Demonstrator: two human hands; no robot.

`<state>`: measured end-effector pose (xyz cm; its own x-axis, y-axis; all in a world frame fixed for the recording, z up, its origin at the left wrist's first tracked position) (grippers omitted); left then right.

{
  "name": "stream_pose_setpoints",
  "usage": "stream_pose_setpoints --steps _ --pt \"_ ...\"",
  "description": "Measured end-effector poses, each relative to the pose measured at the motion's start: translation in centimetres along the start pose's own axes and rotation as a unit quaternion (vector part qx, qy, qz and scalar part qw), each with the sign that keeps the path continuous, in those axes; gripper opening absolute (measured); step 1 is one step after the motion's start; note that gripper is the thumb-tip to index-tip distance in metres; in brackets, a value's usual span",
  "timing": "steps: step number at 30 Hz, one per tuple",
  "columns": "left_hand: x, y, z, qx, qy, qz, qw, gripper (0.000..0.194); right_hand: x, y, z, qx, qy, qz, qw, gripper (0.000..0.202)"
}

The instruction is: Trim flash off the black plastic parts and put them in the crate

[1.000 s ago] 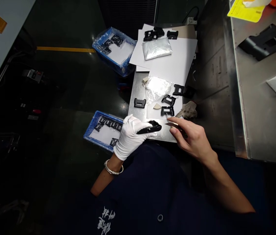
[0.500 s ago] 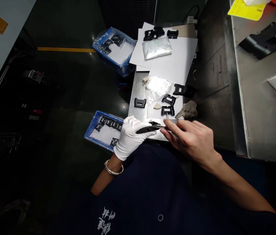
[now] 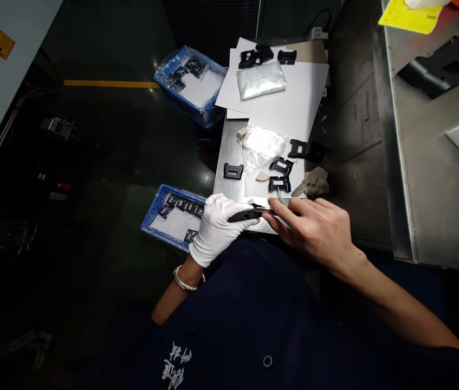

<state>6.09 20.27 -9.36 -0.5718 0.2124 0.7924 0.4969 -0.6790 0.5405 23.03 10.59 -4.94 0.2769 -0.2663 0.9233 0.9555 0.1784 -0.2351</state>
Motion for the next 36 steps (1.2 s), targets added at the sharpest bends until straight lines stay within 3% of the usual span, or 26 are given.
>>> stream_pose_setpoints --steps 6,9,11,13,16,21,28,36 --pt "-0.1 0.0 0.1 0.003 -0.002 0.002 1.000 0.026 0.2 0.0 -0.2 -0.005 0.004 0.014 1.000 0.030" --pt "-0.1 0.1 0.1 -0.011 0.017 -0.008 1.000 0.027 -0.1 0.6 0.0 -0.066 0.007 0.128 0.990 0.032" --pt "-0.3 0.1 0.1 -0.012 0.024 -0.024 0.999 0.024 -0.6 1.1 0.4 -0.121 0.001 0.256 0.959 0.031" --pt "-0.6 0.1 0.1 0.001 0.022 -0.040 0.999 0.021 -1.7 1.4 1.0 -0.177 -0.028 0.374 0.910 0.030" --pt "-1.1 0.3 0.1 0.018 0.013 -0.057 0.998 0.019 -3.1 1.6 1.6 -0.231 -0.064 0.459 0.856 0.031" --pt "-1.4 0.2 -0.1 0.045 -0.001 -0.075 0.996 0.020 -4.1 1.5 1.5 -0.268 -0.067 0.465 0.841 0.035" --pt "-1.5 0.2 -0.4 0.054 0.008 -0.074 0.996 0.020 -4.3 1.4 1.5 -0.259 -0.060 0.452 0.851 0.043" --pt "-0.9 0.3 -0.5 0.029 0.018 -0.039 0.999 0.028 -1.8 2.2 0.3 -0.094 0.008 0.233 0.968 0.029"
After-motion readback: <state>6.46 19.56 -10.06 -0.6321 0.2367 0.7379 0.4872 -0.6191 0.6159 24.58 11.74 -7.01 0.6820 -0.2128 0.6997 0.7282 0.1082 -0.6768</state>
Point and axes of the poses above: each hand's wrist, its own z-axis towards the middle knuckle, its own x-axis out of the back of the hand, y = z × x, the point moved 4 cm from there along z, towards the middle knuckle, and after that the axes turned 14 degrees about z, right-handed, at the moved point
